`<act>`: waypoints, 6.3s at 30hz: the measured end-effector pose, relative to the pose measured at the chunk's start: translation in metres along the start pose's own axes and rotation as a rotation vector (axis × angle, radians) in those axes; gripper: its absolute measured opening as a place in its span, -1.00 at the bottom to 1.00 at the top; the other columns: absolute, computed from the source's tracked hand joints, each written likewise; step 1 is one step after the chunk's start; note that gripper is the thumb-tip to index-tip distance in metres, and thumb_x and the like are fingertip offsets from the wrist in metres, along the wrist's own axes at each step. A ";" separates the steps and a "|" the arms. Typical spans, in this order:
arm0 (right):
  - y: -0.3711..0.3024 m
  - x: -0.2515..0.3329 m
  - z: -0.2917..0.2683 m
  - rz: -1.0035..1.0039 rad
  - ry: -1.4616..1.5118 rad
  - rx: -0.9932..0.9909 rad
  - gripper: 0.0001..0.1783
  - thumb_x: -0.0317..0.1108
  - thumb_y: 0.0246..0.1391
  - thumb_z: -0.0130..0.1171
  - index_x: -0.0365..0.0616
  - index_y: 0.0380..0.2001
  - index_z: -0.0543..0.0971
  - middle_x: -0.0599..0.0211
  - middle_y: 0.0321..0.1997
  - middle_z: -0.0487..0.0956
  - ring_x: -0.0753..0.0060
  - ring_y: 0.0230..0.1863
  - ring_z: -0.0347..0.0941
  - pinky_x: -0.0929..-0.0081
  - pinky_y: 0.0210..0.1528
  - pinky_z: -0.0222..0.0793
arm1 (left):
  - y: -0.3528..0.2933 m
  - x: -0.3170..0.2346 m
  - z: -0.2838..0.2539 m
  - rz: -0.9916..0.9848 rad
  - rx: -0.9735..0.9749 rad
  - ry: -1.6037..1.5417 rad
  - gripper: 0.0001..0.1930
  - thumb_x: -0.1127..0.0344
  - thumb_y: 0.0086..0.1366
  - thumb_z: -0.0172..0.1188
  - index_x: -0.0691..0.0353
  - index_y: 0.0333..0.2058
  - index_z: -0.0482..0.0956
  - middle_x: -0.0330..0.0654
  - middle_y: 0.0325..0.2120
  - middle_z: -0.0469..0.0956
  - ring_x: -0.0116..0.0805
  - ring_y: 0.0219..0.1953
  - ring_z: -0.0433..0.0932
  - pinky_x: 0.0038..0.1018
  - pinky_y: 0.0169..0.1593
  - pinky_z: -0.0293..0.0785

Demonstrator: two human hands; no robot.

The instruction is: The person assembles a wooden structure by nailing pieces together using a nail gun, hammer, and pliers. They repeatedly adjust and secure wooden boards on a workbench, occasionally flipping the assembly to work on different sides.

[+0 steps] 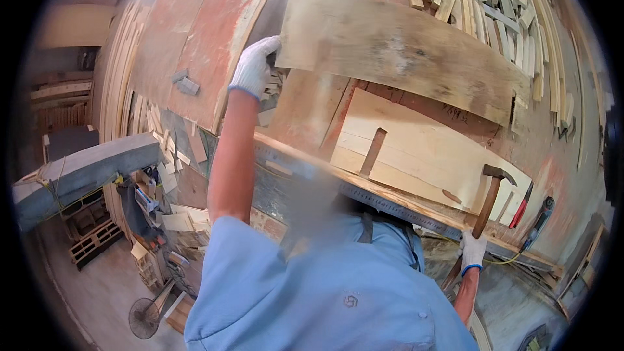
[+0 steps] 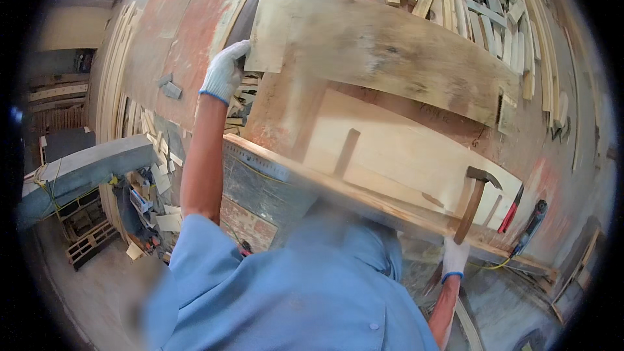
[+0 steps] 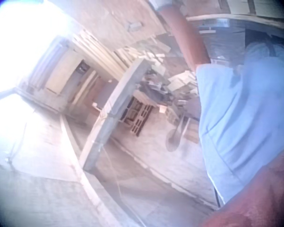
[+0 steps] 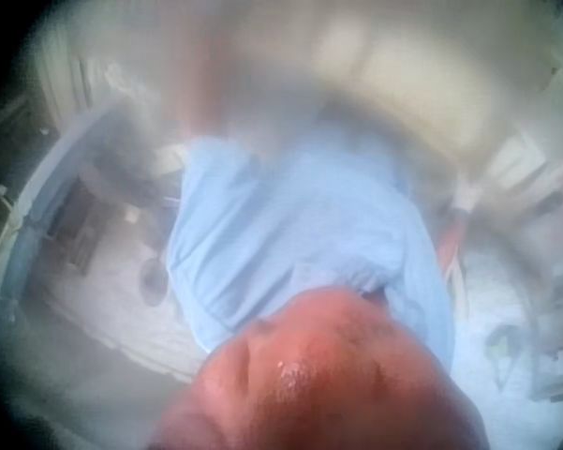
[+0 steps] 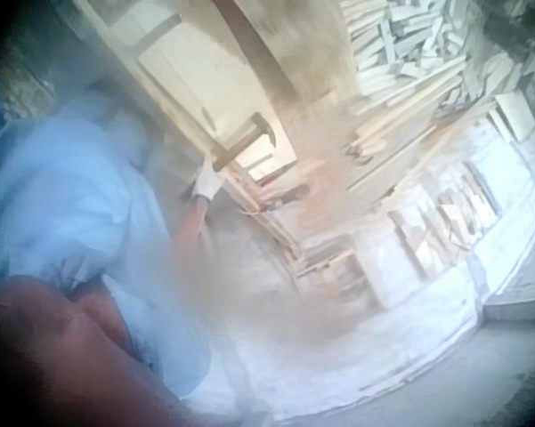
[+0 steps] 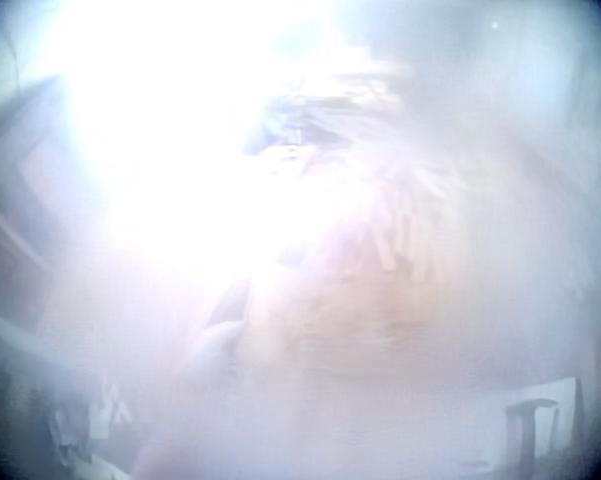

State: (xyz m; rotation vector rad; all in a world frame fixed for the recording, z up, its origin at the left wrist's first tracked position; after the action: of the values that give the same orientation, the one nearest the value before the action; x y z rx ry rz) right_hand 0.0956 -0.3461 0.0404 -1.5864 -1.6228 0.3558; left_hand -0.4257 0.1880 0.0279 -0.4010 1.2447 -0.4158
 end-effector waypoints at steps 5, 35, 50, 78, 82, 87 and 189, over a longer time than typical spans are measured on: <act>-0.001 0.004 0.000 0.020 0.021 0.037 -0.82 -0.30 0.19 0.24 -0.06 -0.43 0.46 0.46 -0.69 0.37 0.49 -0.79 0.28 0.41 -0.76 0.20 | -0.088 -0.017 0.057 -0.076 0.286 -0.049 -0.81 0.50 0.34 0.18 0.34 -0.10 0.66 -0.15 -0.13 0.66 -0.37 -0.17 0.65 -0.40 -0.17 0.55; 0.115 -0.028 -0.181 -0.192 -0.537 -0.618 -0.40 0.04 0.11 0.29 -0.24 0.03 0.55 -0.20 0.11 0.58 -0.27 0.18 0.49 -0.08 0.24 0.41 | -0.206 0.010 0.067 0.454 0.066 0.626 -0.30 0.77 0.14 0.17 0.48 0.32 0.35 -0.02 0.25 0.47 -0.20 0.29 0.46 -0.20 0.35 0.43; 0.266 -0.056 -0.176 -0.518 -0.772 -0.593 -0.14 -0.03 0.24 0.28 -0.25 0.45 0.25 -0.12 0.49 0.33 -0.14 0.50 0.23 0.10 0.48 0.22 | -0.323 0.012 0.172 0.263 -0.073 0.085 -0.72 0.34 0.25 0.33 0.33 -0.10 0.59 -0.16 -0.29 0.59 -0.24 -0.24 0.56 -0.35 -0.08 0.53; -0.178 0.082 -0.094 -0.921 1.173 0.766 -0.54 -0.31 0.33 0.20 -0.21 0.22 0.47 0.26 -0.23 0.51 0.44 -0.38 0.39 0.41 -0.40 0.35 | -0.296 0.016 0.156 0.027 0.338 0.045 -0.55 0.09 0.49 0.12 0.32 0.16 0.51 -0.21 -0.04 0.59 -0.40 -0.06 0.57 -0.39 0.08 0.50; -0.226 0.126 -0.036 -1.006 1.016 0.785 -0.49 -0.40 0.27 0.20 -0.27 0.27 0.46 0.14 -0.02 0.56 0.30 -0.14 0.52 0.30 -0.13 0.48 | -0.301 0.003 0.179 0.032 0.283 0.016 -0.62 0.14 0.49 0.14 0.29 0.11 0.54 -0.22 -0.09 0.60 -0.42 -0.09 0.59 -0.39 0.05 0.51; -0.252 0.139 0.026 -0.900 0.752 0.911 -0.41 -0.53 0.22 0.19 -0.33 0.33 0.44 0.04 0.23 0.60 0.19 0.13 0.62 0.22 0.16 0.58 | -0.265 0.036 0.170 0.136 0.217 -0.142 -0.64 0.16 0.51 0.05 0.29 0.09 0.56 -0.19 -0.11 0.62 -0.36 -0.09 0.62 -0.35 0.07 0.54; -0.070 -0.004 -0.003 -0.299 -0.456 -0.226 -0.47 0.11 0.07 0.35 -0.18 -0.17 0.66 -0.11 -0.20 0.69 -0.22 -0.07 0.62 0.04 -0.02 0.50 | -0.229 0.092 0.117 -0.223 0.274 -0.129 -0.60 0.22 0.46 0.24 0.29 0.16 0.51 -0.19 0.03 0.63 -0.31 0.09 0.62 -0.30 0.19 0.55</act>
State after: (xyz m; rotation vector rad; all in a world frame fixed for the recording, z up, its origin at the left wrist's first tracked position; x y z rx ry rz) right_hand 0.0483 -0.3629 0.0896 -1.4602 -2.2861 0.4047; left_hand -0.3086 -0.0475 0.1008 -0.3265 1.0040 -0.7305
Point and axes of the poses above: each hand's wrist, its own y-axis towards the middle knuckle, its own z-axis out of the palm, x = y × z, the point moved 4 cm from there along y, towards the middle knuckle
